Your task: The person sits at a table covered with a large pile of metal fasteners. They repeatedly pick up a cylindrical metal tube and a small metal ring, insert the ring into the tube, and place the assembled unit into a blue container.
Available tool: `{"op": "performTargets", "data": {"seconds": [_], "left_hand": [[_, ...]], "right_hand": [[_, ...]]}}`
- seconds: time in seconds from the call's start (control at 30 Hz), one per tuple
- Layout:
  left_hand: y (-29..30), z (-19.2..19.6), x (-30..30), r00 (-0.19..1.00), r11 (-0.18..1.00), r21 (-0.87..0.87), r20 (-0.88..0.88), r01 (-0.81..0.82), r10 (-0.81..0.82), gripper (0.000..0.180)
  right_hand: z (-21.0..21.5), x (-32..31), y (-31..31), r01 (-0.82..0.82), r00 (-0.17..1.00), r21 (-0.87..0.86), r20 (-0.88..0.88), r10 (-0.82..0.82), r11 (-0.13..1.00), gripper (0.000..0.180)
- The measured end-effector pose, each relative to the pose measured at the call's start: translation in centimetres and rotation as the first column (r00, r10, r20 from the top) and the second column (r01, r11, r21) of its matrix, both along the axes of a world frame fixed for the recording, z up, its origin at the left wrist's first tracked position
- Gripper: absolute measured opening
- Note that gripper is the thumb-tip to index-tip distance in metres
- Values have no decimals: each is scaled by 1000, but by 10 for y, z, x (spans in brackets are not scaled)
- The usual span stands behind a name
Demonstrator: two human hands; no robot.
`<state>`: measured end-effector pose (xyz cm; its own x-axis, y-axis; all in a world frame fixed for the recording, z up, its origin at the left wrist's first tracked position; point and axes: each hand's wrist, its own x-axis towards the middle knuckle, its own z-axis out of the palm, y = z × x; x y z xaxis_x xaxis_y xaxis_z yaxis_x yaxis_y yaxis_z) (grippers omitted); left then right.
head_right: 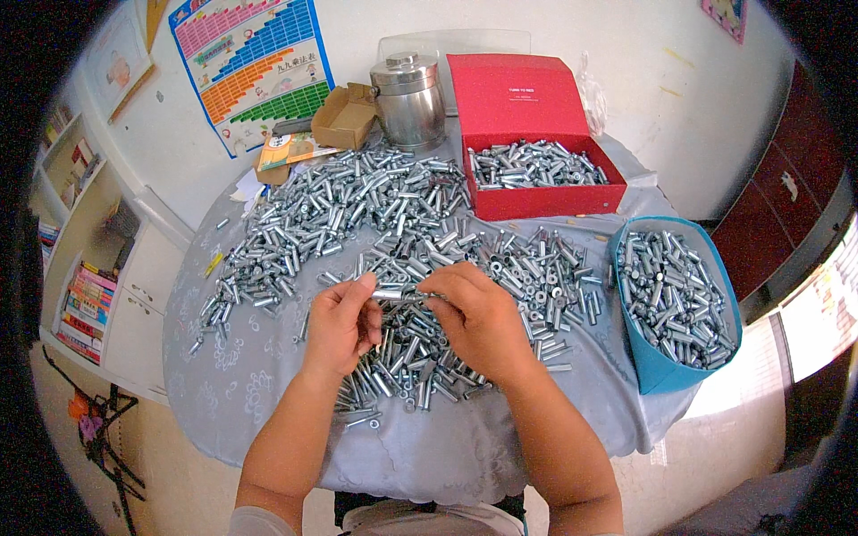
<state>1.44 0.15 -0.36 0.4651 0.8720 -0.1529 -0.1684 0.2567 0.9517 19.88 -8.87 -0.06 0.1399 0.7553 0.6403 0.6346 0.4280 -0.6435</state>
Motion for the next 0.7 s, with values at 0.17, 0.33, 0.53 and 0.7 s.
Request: {"op": "performTargets", "data": {"seconds": [0.17, 0.33, 0.53, 0.7], "left_hand": [[0, -6, 3, 999, 998, 60, 41, 10, -13, 25], [-3, -12, 12, 994, 992, 128, 110, 7, -21, 16], [-6, -5, 8, 994, 977, 195, 43, 92, -102, 19], [-3, 0, 2, 996, 979, 193, -72, 62, -49, 22]], "right_hand": [[5, -7, -2, 104, 993, -137, -33, -110, 985, 29], [-9, -10, 3, 0, 1000, -104, 8, 1, 995, 35], [3, -6, -3, -43, 998, -234, -57, 31, 971, 31], [2, 9, 0, 76, 996, -250, -30, -87, 965, 26]]}}
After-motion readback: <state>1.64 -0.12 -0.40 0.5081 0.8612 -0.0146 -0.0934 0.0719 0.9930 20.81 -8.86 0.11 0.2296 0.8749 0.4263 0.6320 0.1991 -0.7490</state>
